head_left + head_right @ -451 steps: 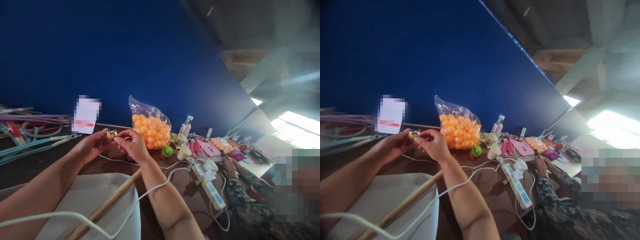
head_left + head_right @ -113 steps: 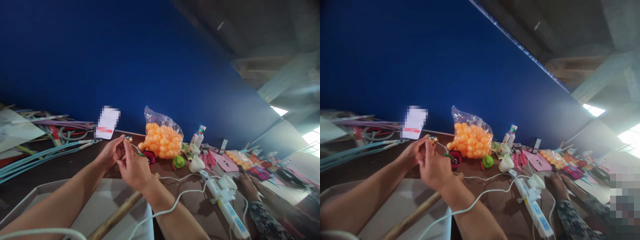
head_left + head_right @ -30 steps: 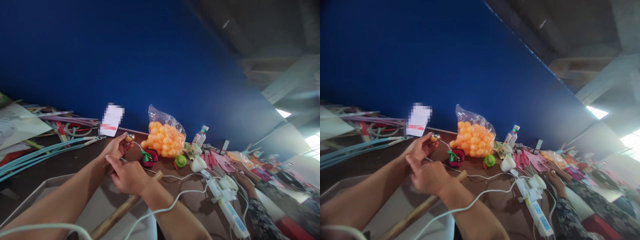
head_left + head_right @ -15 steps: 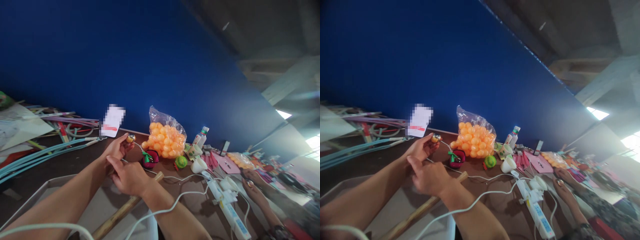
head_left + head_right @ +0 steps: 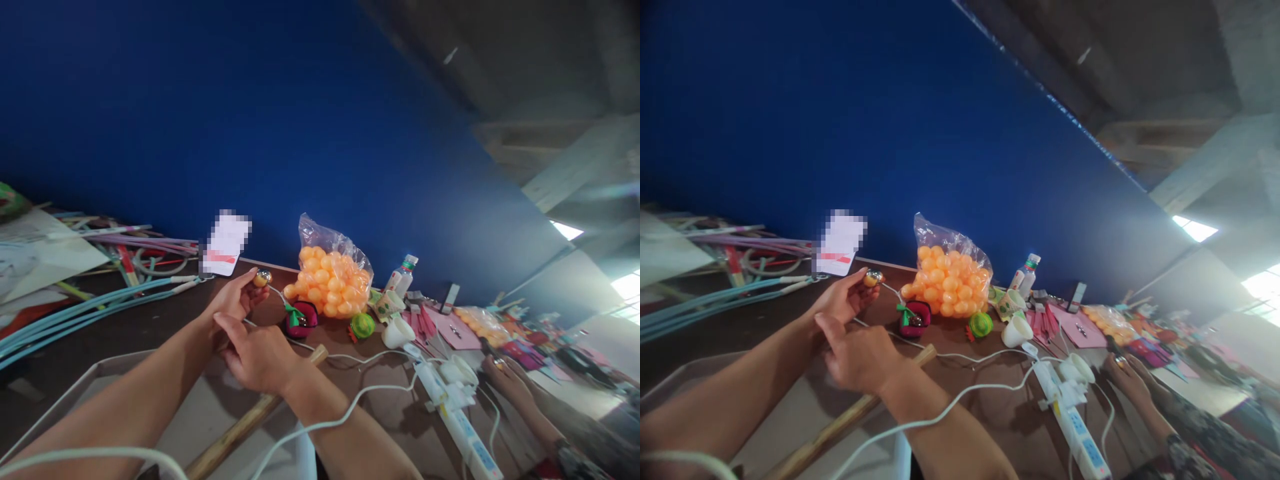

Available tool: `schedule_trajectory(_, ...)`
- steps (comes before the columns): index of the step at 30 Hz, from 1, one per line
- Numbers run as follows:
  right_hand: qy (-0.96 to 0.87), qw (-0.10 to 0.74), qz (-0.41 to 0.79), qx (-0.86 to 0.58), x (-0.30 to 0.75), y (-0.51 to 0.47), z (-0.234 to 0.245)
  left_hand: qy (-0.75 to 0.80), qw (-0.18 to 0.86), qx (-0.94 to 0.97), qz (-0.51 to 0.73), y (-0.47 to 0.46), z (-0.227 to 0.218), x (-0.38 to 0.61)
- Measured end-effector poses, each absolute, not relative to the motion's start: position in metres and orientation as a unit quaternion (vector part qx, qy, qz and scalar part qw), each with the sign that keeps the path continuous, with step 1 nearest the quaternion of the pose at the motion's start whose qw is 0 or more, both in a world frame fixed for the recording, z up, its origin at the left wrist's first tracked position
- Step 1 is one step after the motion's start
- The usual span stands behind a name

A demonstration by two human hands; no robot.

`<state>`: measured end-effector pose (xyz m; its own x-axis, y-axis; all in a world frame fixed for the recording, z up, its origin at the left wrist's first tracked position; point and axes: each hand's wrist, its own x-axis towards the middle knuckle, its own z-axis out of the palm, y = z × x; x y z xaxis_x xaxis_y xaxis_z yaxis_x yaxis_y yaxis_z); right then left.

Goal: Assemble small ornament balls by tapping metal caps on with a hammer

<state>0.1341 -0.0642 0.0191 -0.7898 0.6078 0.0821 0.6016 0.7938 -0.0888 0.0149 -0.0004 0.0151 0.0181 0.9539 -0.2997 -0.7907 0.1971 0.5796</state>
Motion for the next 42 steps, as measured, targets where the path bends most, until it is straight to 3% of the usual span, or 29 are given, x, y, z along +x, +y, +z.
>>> schedule_trajectory(42,-0.945,0.070,0.037,-0.318,0.1334,-0.0643,0.0183,0.334,0.704,0.125,0.614,0.0014,0.0123,0.0145)
